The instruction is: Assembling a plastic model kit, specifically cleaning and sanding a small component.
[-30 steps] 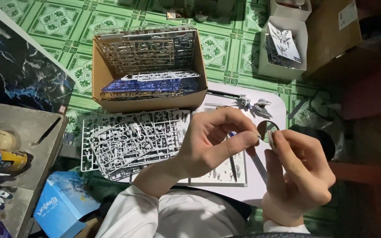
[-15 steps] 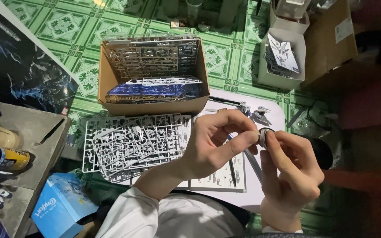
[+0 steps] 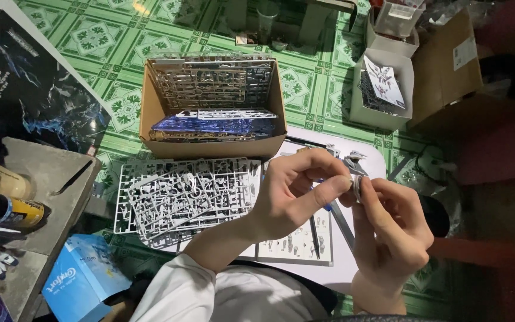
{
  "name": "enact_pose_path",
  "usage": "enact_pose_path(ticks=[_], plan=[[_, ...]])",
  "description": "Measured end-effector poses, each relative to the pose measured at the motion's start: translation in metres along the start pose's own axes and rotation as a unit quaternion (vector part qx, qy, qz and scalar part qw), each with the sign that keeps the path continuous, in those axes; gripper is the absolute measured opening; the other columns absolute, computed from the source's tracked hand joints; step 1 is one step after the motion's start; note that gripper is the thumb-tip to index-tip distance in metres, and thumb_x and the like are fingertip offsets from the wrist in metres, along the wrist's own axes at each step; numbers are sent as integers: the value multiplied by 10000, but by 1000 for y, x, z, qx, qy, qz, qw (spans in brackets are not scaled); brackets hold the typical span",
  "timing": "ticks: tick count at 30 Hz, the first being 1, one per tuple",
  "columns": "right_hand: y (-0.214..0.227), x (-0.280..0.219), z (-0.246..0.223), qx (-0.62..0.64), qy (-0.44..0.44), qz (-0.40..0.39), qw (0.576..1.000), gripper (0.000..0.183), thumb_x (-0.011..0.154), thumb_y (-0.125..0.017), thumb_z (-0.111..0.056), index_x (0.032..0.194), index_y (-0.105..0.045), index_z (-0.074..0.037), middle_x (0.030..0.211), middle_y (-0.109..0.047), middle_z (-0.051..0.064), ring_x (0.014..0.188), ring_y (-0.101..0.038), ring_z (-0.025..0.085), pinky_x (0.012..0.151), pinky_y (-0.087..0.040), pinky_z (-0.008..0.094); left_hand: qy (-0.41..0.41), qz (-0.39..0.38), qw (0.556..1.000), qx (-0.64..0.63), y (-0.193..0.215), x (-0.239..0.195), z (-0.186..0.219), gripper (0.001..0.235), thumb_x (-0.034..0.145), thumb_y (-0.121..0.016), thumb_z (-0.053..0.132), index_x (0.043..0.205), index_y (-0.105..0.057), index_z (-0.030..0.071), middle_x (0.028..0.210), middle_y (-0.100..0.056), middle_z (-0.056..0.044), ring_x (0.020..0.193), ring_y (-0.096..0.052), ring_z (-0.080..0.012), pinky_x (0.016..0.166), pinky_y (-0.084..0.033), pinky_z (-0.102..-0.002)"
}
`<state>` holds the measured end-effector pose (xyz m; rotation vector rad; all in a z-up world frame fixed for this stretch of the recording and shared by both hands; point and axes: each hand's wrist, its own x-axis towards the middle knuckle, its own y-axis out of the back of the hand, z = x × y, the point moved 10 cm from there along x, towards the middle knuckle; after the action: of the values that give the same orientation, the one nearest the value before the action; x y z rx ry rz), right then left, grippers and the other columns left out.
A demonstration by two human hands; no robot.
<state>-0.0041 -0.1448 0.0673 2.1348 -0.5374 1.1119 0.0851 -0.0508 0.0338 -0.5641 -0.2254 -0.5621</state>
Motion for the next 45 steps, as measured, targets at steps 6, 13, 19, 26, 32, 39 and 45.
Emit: enact_pose_path(ticks=[6, 13, 19, 26, 32, 39, 45], plan=[[0, 0, 0, -2, -20, 4, 1000, 167, 919, -583, 103, 1079, -606, 142, 974, -559, 265, 686, -560, 234, 588, -433, 265, -16, -8, 1000, 6, -2, 0, 3, 133, 912, -619, 135, 940, -624, 6, 845, -639, -100, 756, -656, -191, 722, -579, -265], [-1, 1, 15, 96, -87, -32, 991, 339, 930, -487, 74, 1266, -484, 118, 1021, -530, 243, 563, -580, 181, 551, -560, 215, -194, -6, 966, 171, -5, -3, 28, 69, 944, -604, 151, 980, -599, 92, 858, -620, -19, 729, -559, -131, 718, -478, -248], [1, -17, 38, 175, -150, 17, 973, 383, 905, -515, 29, 1283, -497, 80, 889, -480, 154, 468, -409, 98, 450, -359, 172, -218, -34, 956, 193, -6, 1, 24, 76, 966, -580, 147, 1021, -582, 93, 904, -629, -39, 783, -583, -160, 746, -500, -264], [-1, -10, 28, 137, -84, -9, 987, 392, 925, -511, -23, 1297, -468, 92, 816, -549, 191, 426, -421, 90, 561, -409, 215, -204, -47, 959, 190, -10, 2, 20, 78, 962, -575, 128, 1024, -580, 80, 919, -637, -53, 801, -615, -167, 752, -530, -259], [0, -10, 33, 144, -104, -1, 984, 371, 948, -517, -18, 1309, -481, 61, 820, -545, 140, 448, -376, 72, 507, -345, 199, -151, -54, 977, 139, -10, 4, 15, 94, 953, -599, 172, 996, -595, 88, 874, -644, -41, 743, -617, -130, 636, -476, -202], [-2, -8, 33, 129, -98, -12, 987, 344, 944, -509, -30, 1267, -504, 88, 702, -494, 120, 475, -394, 108, 554, -382, 217, 21, -77, 993, -84, -5, 9, -16, 138, 930, -627, 120, 970, -615, -12, 863, -666, -124, 724, -645, -187, 702, -575, -267], [-5, -1, 34, 153, -59, -14, 986, 330, 985, -473, -62, 1289, -486, 66, 708, -526, 125, 436, -375, 91, 493, -335, 221, 26, -54, 996, -64, -2, 11, -16, 162, 904, -649, 156, 931, -628, -2, 805, -657, -111, 680, -650, -185, 650, -568, -252]])
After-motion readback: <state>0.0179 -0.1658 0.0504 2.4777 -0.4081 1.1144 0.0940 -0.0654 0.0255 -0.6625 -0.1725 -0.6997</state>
